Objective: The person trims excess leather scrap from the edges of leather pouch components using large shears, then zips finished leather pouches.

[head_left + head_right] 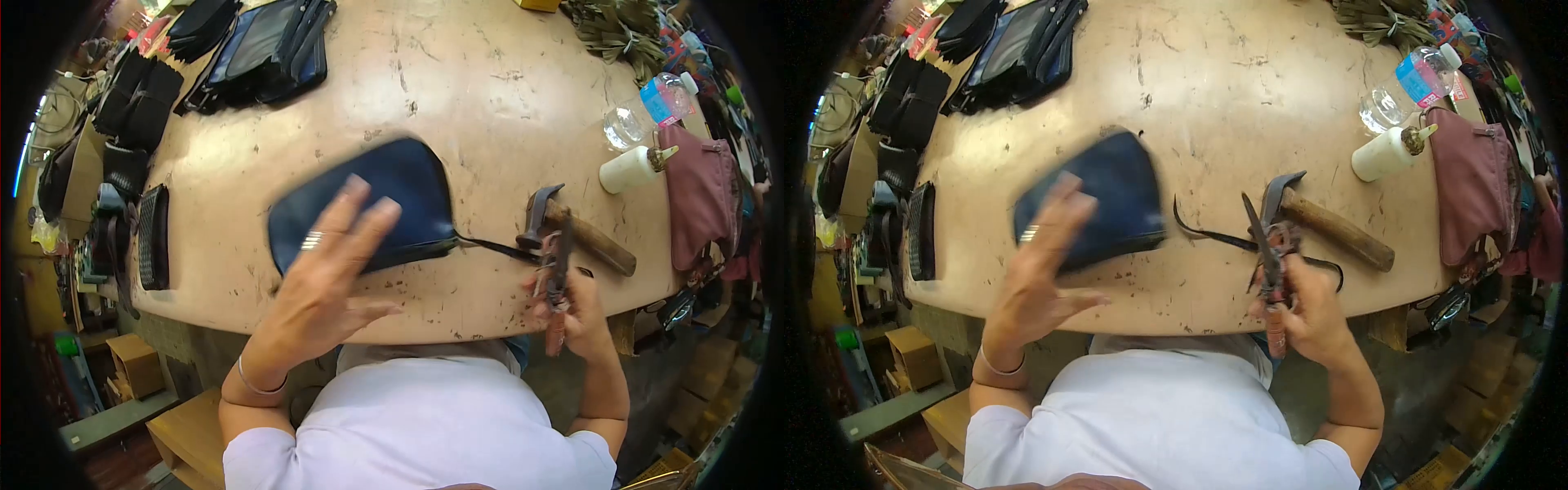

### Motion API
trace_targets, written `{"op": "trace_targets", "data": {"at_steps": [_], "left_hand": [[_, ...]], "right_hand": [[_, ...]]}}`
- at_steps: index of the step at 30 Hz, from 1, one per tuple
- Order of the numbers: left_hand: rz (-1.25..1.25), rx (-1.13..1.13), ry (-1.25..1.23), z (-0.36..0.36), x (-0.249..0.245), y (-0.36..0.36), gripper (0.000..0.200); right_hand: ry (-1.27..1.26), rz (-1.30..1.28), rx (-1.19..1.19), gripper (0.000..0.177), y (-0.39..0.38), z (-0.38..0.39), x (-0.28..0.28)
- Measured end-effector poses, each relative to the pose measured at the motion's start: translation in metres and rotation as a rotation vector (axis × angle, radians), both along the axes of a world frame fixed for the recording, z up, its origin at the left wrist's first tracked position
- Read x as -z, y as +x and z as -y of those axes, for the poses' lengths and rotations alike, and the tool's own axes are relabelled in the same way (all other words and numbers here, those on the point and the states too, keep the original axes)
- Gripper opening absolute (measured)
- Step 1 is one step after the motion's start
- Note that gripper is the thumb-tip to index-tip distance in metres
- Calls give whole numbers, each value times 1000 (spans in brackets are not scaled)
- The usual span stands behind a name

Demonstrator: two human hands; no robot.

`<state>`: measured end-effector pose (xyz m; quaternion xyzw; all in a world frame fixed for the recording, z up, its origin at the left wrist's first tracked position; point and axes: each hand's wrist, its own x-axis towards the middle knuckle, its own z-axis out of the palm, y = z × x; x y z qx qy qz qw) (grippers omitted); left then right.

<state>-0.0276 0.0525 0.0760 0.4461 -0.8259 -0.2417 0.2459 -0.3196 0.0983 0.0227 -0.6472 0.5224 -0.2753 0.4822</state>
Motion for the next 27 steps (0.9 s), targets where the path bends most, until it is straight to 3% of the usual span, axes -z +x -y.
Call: {"op": "trace_targets", "data": {"at_steps": [2,4,5,8,9,12,14,15,18,19,20,22,25,27], "left_hand": [[300,-52,-89,21,15,3,53],[526,-156,-318,43,47,18,52],[543,-157,-315,52,61,29,52],[484,-213,-91,54,55,31,51],[445,-240,25,52,52,31,51],[364,-253,24,49,56,39,42],[256,-264,324,46,50,42,34],[197,-270,468,45,47,43,31],[-162,-344,645,36,69,60,20],[-403,-373,643,34,67,53,17],[-433,-373,624,35,67,54,19],[-764,-391,750,38,75,40,30],[-1055,-333,967,37,72,26,45],[-1134,-229,1007,30,79,30,52]], "right_hand": [[313,89,42,26,9,3,0],[22,145,47,22,12,-1,32],[233,117,13,21,13,3,15],[345,249,96,21,18,8,6],[309,163,79,21,18,10,4],[164,-80,10,23,24,16,2],[-13,-212,-36,24,35,19,-1],[-32,-153,3,25,40,21,0],[-103,-100,37,23,40,24,8],[-94,-132,11,22,38,26,5],[-41,-158,28,21,38,26,2],[37,-149,-16,22,39,28,-4],[0,-129,18,21,39,24,4],[25,-103,18,21,37,22,2]]}}
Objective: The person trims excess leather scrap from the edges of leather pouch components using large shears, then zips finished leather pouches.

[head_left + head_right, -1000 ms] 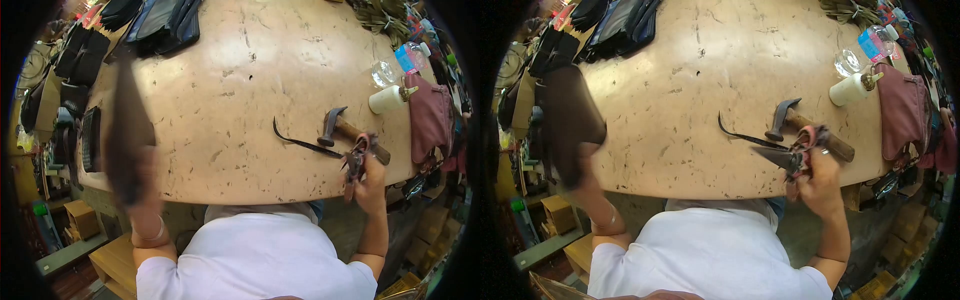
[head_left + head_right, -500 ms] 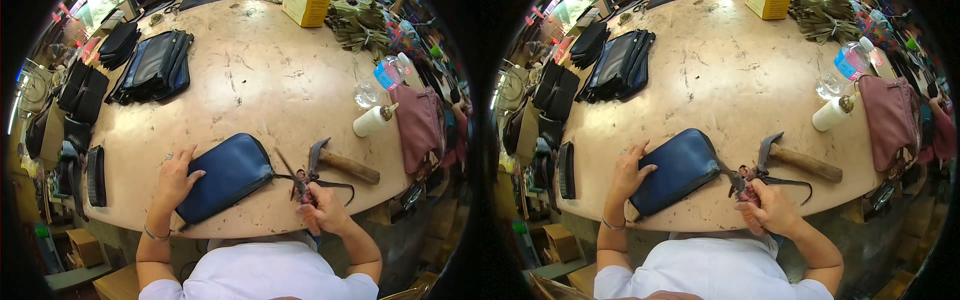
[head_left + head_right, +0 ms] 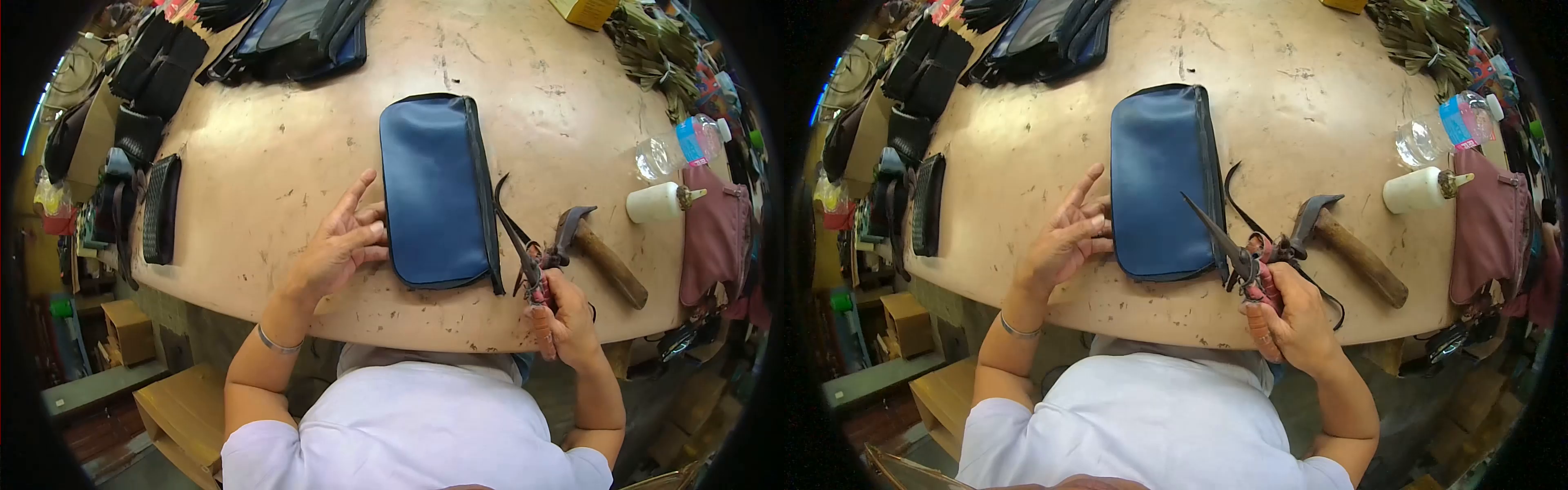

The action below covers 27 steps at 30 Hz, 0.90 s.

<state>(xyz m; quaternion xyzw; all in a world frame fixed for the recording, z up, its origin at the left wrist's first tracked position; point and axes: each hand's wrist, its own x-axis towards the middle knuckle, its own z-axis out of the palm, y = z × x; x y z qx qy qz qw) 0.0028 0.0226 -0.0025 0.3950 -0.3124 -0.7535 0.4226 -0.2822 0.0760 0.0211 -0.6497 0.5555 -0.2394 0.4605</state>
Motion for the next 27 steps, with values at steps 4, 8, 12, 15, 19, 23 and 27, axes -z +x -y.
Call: {"op": "trace_targets", "data": {"at_steps": [4,8,12,15,19,23,27], "left_hand": [[40,2,-28,-25,2,1,55],[209,38,-165,-42,7,-13,64],[356,12,-216,-39,10,-20,64],[355,24,-244,-38,13,-20,66],[334,6,-232,-40,10,-22,68],[284,-21,-220,-39,10,-24,67],[191,-48,-231,-38,15,-22,64]], "right_hand": [[184,167,21,22,-4,-8,2],[502,169,-54,28,-4,-2,-13],[270,-22,-463,35,-2,7,-19],[290,-70,-638,37,-8,10,-19],[716,-98,-766,41,-4,29,-23],[991,129,-665,49,-2,33,-19],[1078,146,-670,51,-2,36,-12]]}}
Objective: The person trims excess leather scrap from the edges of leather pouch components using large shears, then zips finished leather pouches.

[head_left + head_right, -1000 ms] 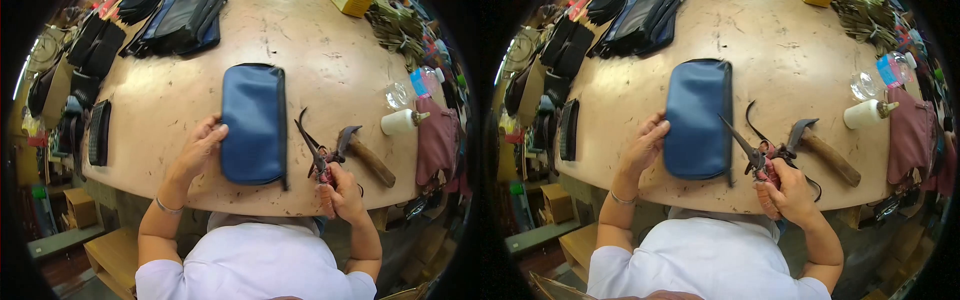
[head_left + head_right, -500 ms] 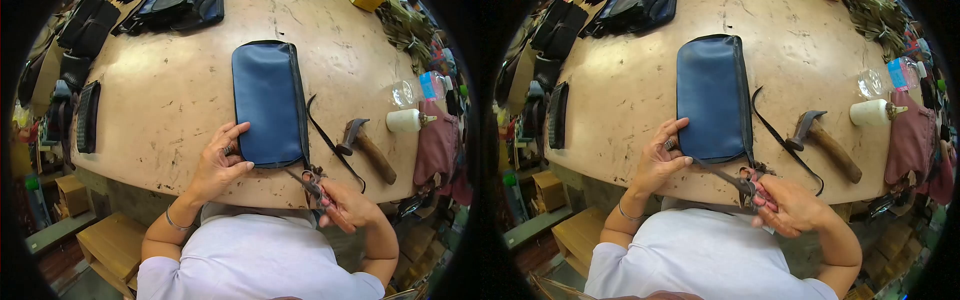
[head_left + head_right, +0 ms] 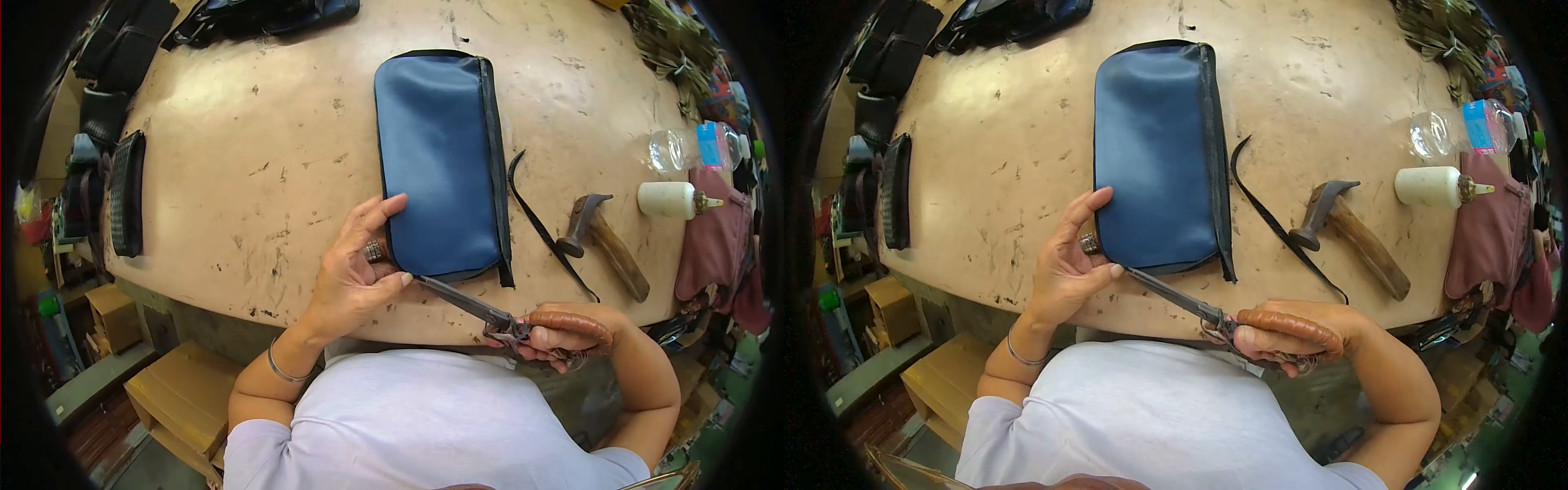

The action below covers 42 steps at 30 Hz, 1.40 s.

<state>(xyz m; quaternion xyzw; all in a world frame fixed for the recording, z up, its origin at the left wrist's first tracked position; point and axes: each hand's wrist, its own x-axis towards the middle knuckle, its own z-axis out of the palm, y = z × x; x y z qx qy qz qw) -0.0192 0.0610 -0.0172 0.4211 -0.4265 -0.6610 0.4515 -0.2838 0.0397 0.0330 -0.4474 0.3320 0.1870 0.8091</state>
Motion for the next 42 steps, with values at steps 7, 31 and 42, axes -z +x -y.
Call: {"op": "trace_targets", "data": {"at_steps": [7,31,42], "left_hand": [[-112,34,21,3,1,3,58],[-166,68,58,3,-1,4,56],[-118,114,36,3,2,4,58]], "right_hand": [[151,6,126,57,-2,-1,7],[41,35,88,56,4,5,7],[194,159,298,55,-4,-12,17]]}}
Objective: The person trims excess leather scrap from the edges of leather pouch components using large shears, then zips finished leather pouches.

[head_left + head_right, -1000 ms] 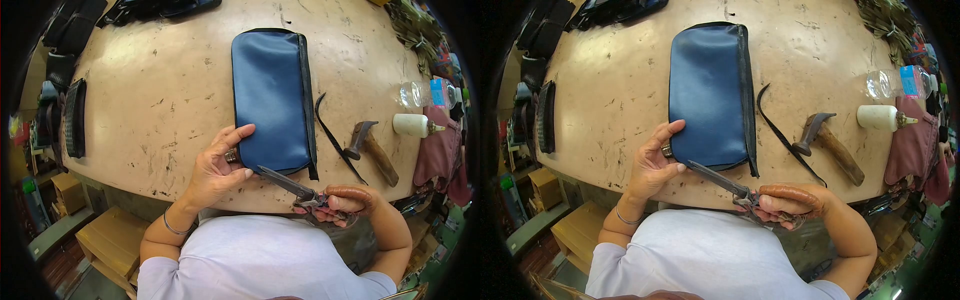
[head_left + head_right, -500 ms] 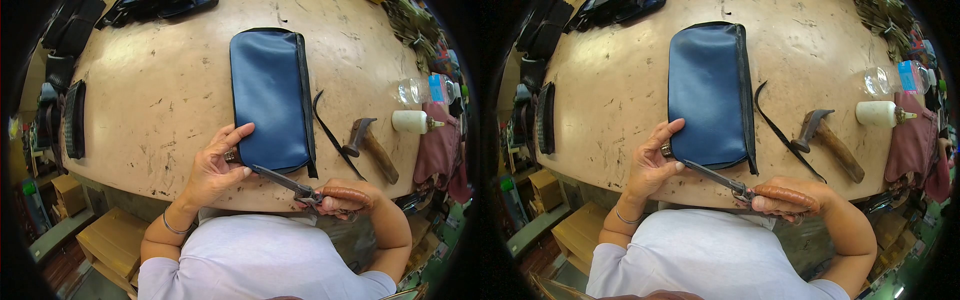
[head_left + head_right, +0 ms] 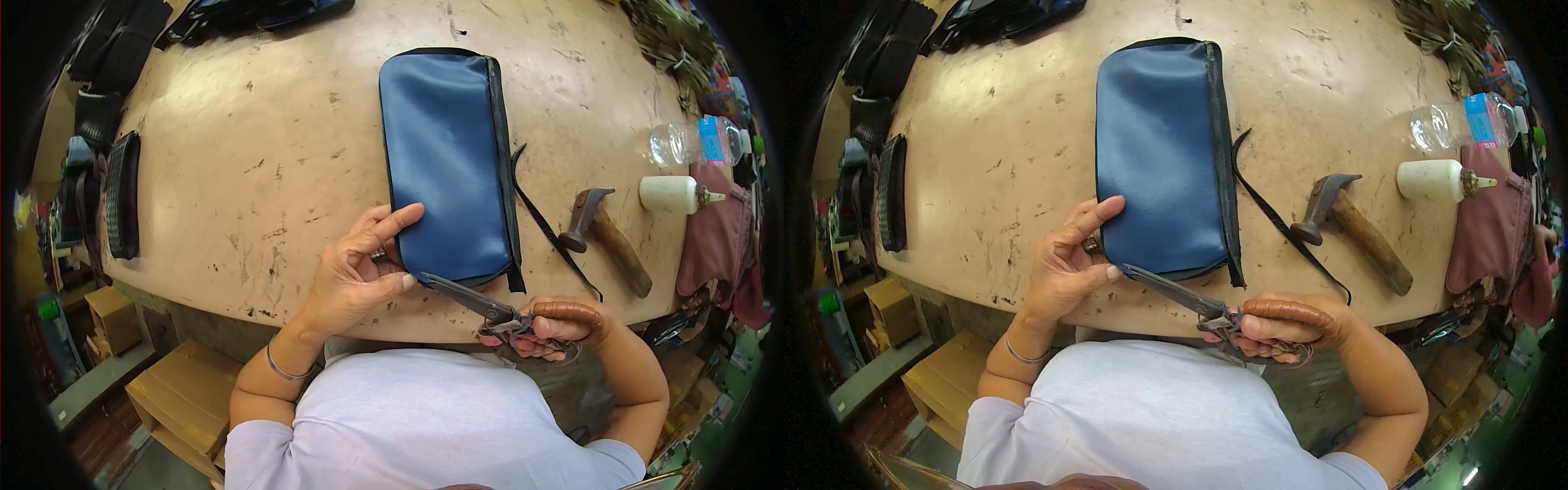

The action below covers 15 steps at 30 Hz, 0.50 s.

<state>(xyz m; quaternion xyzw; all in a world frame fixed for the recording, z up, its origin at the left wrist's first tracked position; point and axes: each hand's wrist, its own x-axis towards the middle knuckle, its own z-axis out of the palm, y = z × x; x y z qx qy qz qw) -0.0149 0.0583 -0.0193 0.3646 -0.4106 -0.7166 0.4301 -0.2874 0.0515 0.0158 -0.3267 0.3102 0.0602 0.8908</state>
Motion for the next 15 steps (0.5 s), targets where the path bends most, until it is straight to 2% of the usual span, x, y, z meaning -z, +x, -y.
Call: {"op": "trace_targets", "data": {"at_steps": [6,15], "left_hand": [[-35,23,52,0,-1,-1,58],[-25,13,6,-3,-2,-3,56]], "right_hand": [[50,20,-41,57,-5,-3,4],[-2,-33,38,50,-6,-5,-9]]}}
